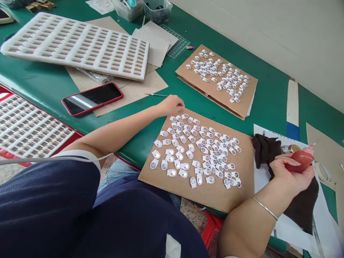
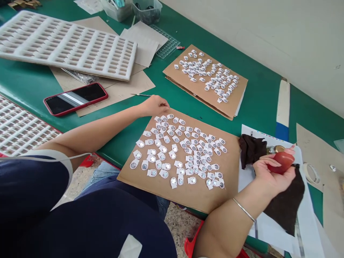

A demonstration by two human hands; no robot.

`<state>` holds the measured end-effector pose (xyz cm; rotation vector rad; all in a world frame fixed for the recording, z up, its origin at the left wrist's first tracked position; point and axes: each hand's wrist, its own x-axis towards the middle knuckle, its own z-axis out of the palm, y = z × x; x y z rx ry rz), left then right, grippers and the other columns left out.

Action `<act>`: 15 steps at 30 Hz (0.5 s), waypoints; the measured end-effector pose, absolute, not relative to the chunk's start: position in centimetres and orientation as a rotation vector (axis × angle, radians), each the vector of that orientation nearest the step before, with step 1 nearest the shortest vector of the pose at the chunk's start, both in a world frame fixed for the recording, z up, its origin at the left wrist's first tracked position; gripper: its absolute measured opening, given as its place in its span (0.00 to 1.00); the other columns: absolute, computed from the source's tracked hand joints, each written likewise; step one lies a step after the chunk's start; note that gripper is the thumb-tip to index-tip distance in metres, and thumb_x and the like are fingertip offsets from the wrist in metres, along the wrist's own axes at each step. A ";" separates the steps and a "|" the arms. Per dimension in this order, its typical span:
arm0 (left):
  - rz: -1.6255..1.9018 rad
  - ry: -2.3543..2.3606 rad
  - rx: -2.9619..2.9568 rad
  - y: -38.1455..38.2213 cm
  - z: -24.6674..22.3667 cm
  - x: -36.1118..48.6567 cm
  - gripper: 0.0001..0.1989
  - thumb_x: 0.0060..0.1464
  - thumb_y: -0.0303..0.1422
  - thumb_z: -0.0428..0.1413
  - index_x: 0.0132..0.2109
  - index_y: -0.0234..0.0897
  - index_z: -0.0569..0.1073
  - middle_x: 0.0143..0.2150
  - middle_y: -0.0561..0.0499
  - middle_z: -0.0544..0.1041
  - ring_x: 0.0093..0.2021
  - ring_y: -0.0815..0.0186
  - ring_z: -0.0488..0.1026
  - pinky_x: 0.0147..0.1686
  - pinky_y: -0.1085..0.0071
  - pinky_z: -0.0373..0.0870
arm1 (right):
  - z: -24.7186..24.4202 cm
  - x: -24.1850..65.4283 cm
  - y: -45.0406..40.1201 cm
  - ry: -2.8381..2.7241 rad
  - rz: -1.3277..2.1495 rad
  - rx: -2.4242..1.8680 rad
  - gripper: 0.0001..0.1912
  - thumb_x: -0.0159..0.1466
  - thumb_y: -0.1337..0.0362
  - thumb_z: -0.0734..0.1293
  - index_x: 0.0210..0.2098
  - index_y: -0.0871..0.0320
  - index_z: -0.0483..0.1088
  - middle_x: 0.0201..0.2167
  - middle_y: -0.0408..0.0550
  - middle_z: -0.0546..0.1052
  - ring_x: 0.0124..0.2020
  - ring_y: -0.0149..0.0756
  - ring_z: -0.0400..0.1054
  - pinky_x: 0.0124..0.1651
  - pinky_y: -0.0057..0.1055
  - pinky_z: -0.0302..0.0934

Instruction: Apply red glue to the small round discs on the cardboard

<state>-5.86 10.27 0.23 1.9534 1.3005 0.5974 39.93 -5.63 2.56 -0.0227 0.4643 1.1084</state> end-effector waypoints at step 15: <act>0.733 1.645 1.757 11.9 -1.8 -13.3 0.04 0.43 0.21 0.53 0.27 0.33 0.67 0.42 0.40 0.69 0.57 0.48 0.56 0.58 0.59 0.45 | 2.6 39.8 -6.0 -0.046 1.050 -0.560 0.29 0.51 0.67 0.65 0.54 0.54 0.64 0.33 0.46 0.73 0.35 0.36 0.66 0.16 0.19 0.67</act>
